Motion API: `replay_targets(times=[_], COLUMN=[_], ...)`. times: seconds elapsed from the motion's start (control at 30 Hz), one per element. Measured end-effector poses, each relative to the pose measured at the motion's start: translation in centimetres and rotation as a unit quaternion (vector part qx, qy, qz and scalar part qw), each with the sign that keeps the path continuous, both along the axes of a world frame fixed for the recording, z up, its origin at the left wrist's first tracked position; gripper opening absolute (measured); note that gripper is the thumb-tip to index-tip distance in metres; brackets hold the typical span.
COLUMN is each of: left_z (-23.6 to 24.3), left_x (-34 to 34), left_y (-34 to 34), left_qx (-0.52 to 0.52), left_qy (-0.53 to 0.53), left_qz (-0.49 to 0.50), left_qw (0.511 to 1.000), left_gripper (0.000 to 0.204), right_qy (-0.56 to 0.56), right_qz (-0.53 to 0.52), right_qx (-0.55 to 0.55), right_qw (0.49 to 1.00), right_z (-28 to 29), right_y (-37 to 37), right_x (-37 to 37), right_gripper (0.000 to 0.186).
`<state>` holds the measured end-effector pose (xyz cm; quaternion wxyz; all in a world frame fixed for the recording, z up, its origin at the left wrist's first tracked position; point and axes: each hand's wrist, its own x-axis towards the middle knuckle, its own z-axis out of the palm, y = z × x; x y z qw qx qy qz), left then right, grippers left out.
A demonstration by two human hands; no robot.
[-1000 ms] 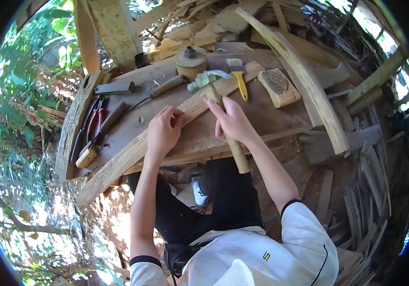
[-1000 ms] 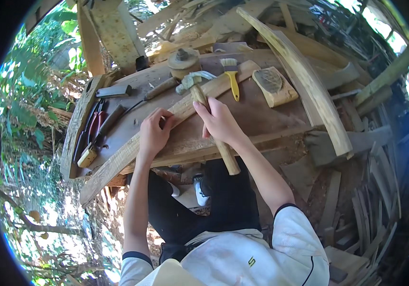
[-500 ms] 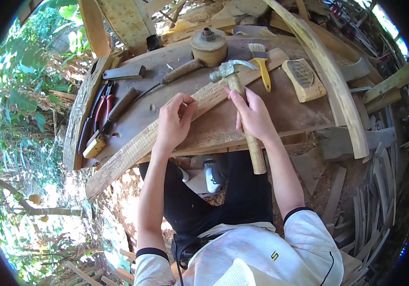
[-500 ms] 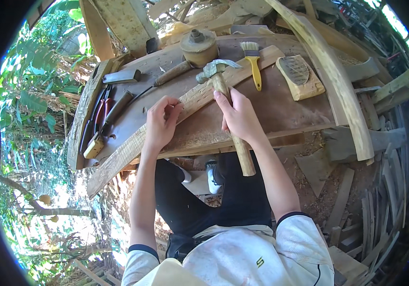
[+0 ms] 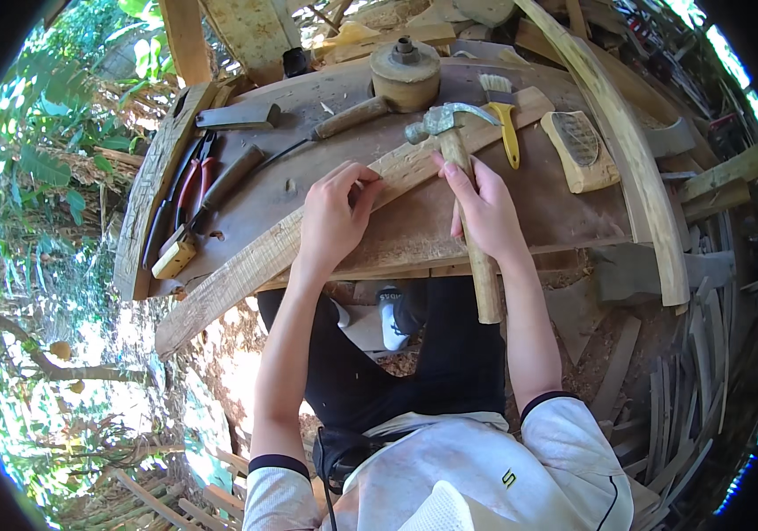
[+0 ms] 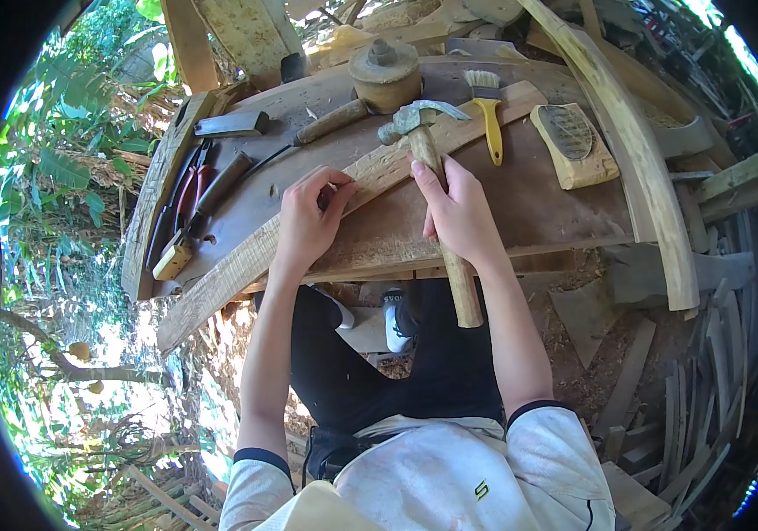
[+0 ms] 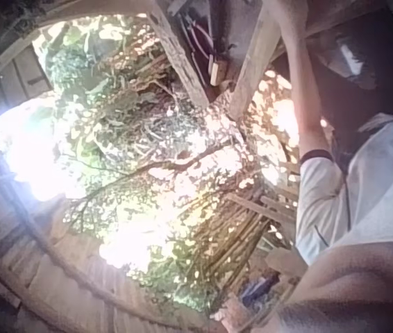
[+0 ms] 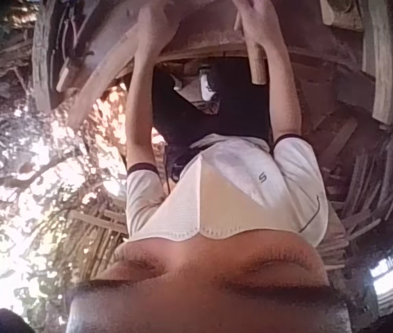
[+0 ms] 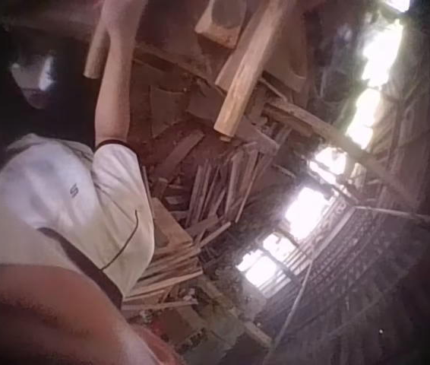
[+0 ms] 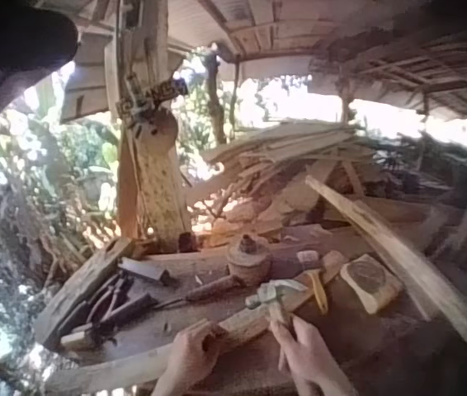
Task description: The person hammers a nail into a wooden plank, then brushes the plank with a yellow brush to remove debris. They then use a chisel and hammer to carve or shape the wood.
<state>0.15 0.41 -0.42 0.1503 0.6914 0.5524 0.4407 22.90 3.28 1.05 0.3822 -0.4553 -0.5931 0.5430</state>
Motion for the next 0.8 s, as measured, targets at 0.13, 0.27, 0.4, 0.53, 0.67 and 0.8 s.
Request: replay_targets(times=[0.13,0.27,0.4,0.53,0.67,0.8], left_z=[0.0,0.1,0.1,0.1,0.5,0.1], left_x=[0.0,0.0,0.1,0.1,0.1,0.2], left_y=[0.0,0.0,-0.1,-0.1,-0.2,-0.3], left_qx=[0.004,-0.002,0.002,-0.001,-0.024,-0.004], left_qy=[-0.001,0.002,0.002,0.003,0.009,0.012], left_qz=[-0.001,-0.002,-0.001,0.001,-0.007,0.007], left_qw=[1.0,1.0,1.0,1.0,1.0,1.0], left_gripper=[0.008,0.008,0.007,0.007,0.008,0.009], right_qy=[-0.009,0.011,0.016,0.008,0.025,0.057], right_qz=[-0.002,-0.02,-0.024,-0.02,-0.019,-0.013], right_qx=[-0.003,0.013,0.016,0.02,0.03,0.041], right_qw=[1.0,1.0,0.999,1.0,0.999,0.997], right_z=[0.0,-0.3,-0.4,-0.5,-0.3,1.4], right_y=[0.0,0.0,-0.1,0.1,-0.1,-1.6], right_x=[0.0,-0.2,-0.3,-0.2,-0.2,-0.3], right_gripper=[0.054,0.047,0.046,0.046,0.044,0.04])
